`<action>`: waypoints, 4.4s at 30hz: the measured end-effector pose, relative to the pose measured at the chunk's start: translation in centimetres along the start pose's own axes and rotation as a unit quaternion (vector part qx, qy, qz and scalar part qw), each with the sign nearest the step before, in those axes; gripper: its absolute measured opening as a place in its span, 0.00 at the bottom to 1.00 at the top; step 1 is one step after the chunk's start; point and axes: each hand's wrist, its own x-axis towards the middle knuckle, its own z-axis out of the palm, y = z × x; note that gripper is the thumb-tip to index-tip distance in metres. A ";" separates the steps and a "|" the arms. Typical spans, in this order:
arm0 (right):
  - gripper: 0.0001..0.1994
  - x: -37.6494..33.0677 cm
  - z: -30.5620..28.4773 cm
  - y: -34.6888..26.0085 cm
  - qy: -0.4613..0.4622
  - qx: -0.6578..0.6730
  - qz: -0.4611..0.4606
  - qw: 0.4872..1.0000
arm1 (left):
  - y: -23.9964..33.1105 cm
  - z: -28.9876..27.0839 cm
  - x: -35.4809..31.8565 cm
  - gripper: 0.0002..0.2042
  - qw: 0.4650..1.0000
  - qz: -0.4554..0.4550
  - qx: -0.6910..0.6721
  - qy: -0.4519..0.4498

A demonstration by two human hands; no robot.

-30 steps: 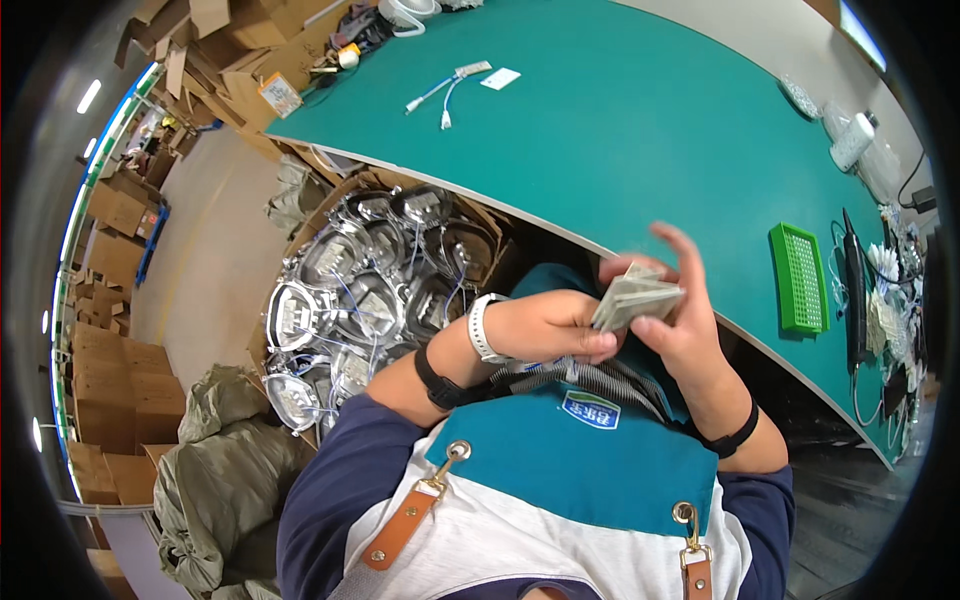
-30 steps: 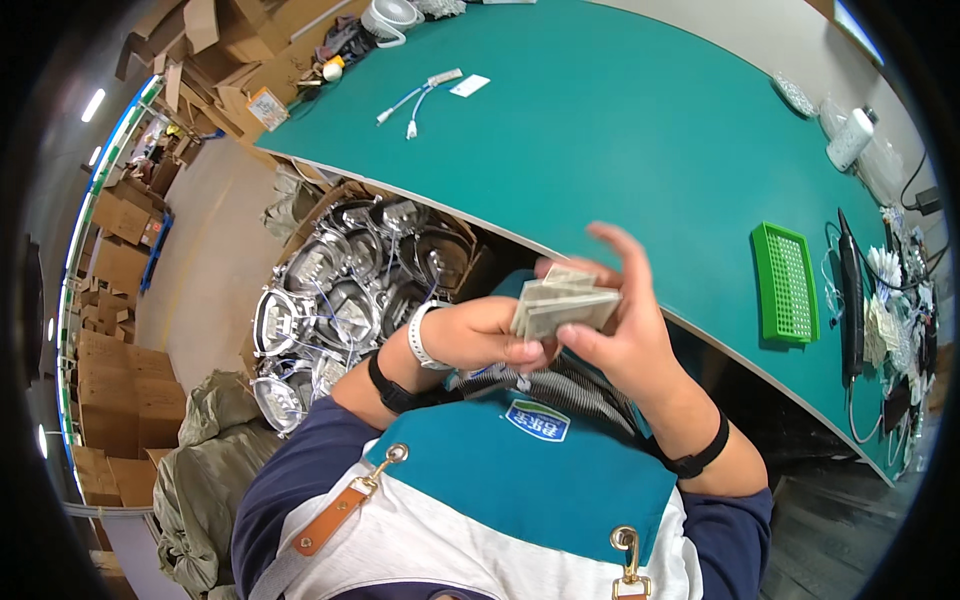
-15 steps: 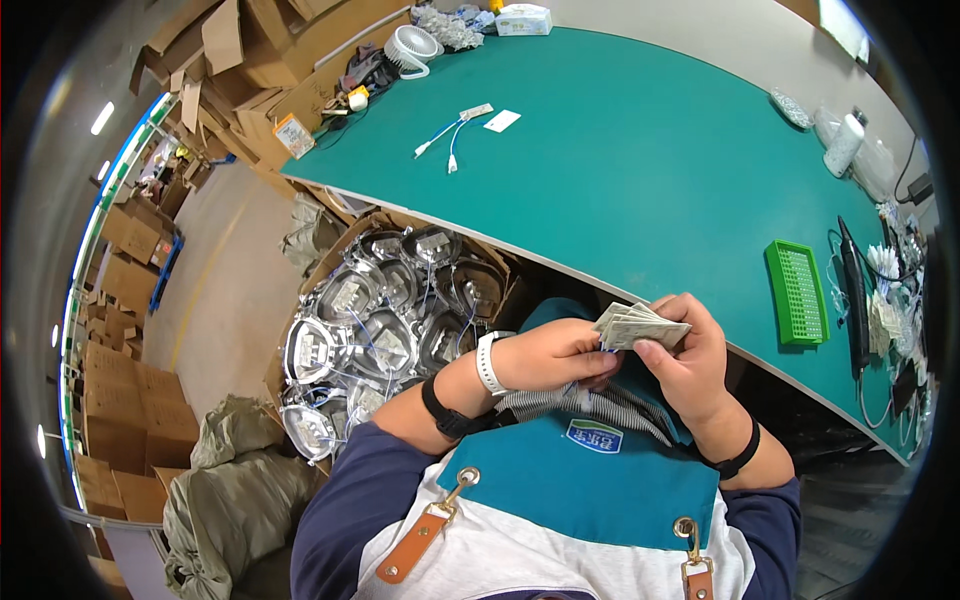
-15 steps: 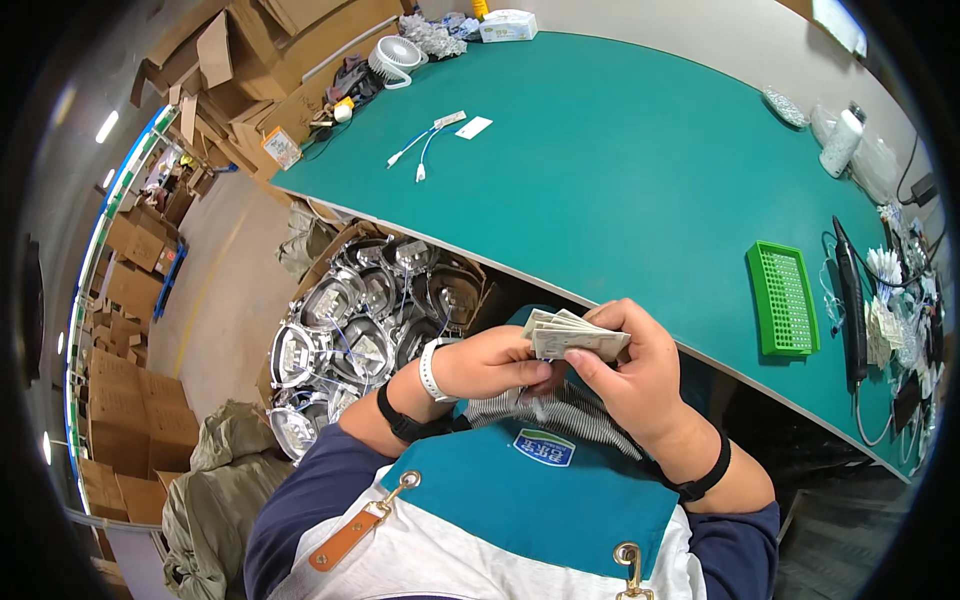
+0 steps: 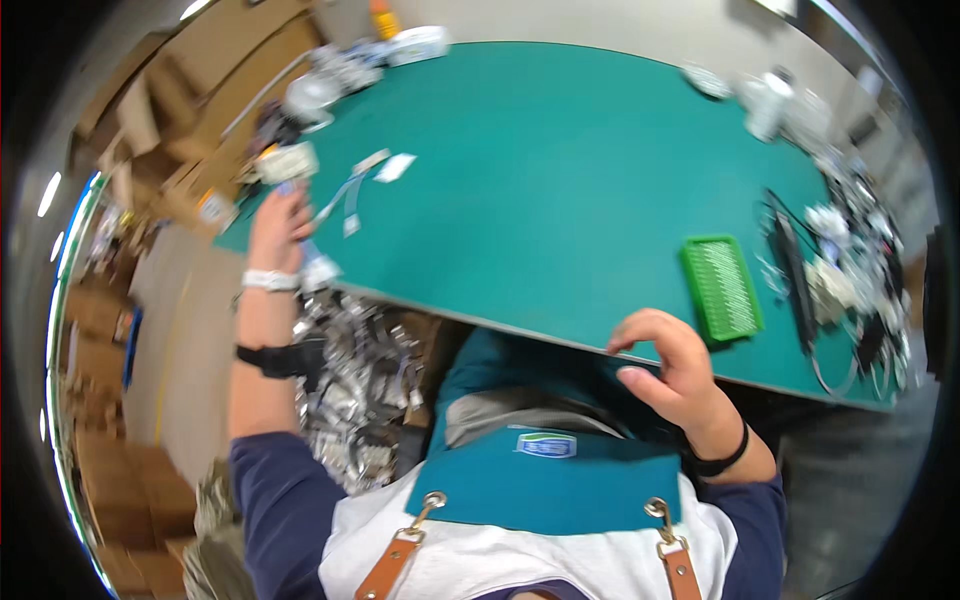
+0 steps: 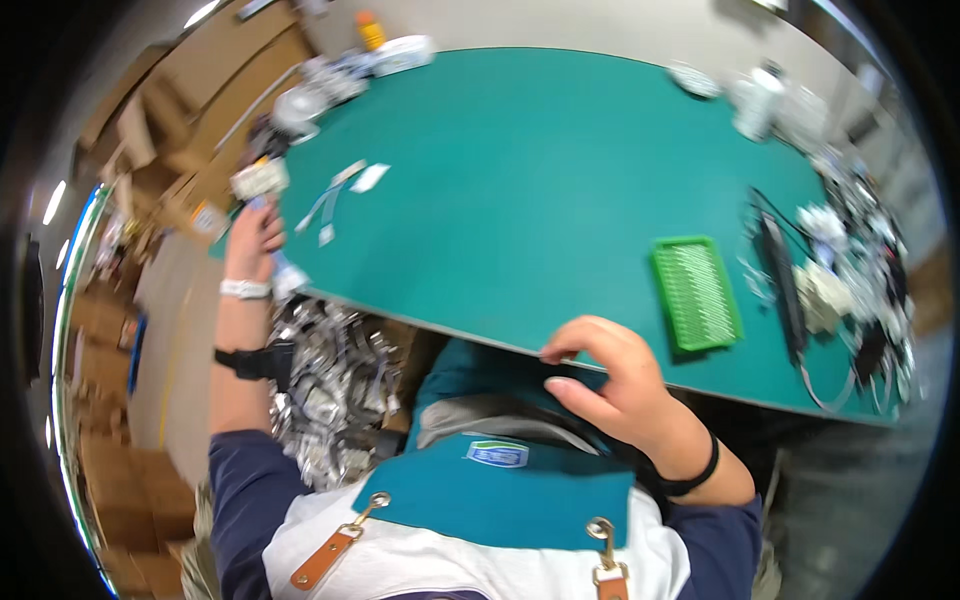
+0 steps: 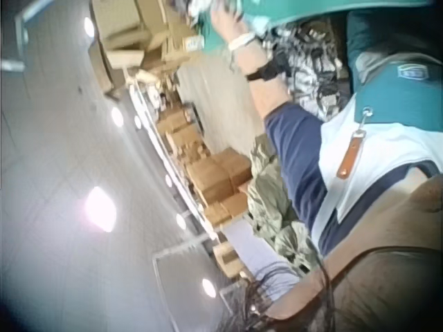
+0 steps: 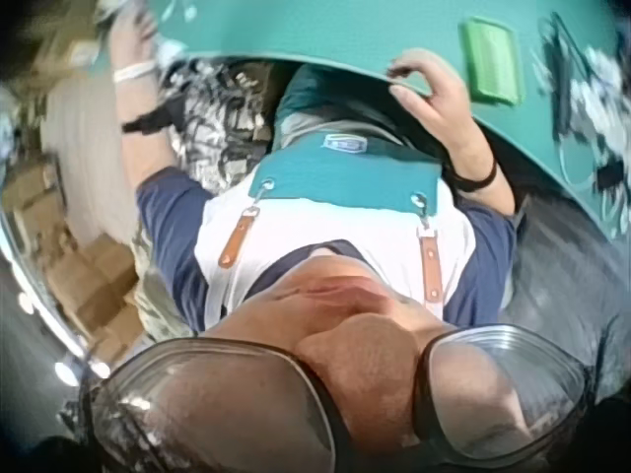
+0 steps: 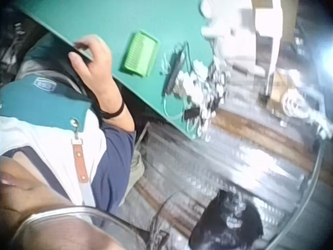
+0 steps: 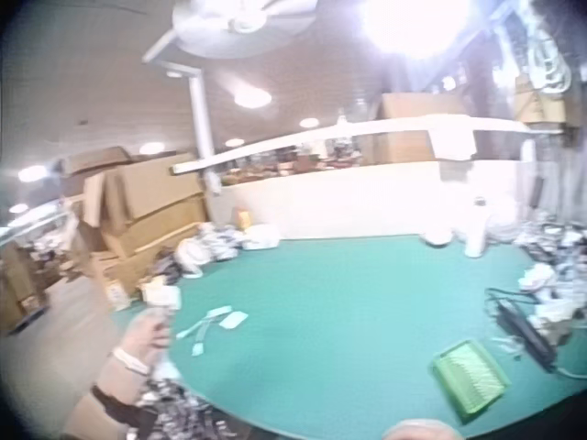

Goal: Assembling internal electronic components, wiring harnesses, and reflectors into a vehicle headlight housing.

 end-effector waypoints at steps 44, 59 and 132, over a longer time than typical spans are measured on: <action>0.25 -4.9 -39.0 11.4 -0.105 -0.539 0.561 0.620 | -1.5 26.5 1.8 0.10 0.945 -0.078 0.185 -0.256; 0.17 -1.1 -42.0 2.9 -0.010 -0.451 0.581 0.678 | -3.8 27.4 2.3 0.11 0.956 -0.100 0.071 -0.265; 0.30 14.2 -8.5 4.1 -0.230 -0.023 0.198 0.953 | -0.9 21.6 -6.6 0.16 0.801 -0.111 -0.427 -0.403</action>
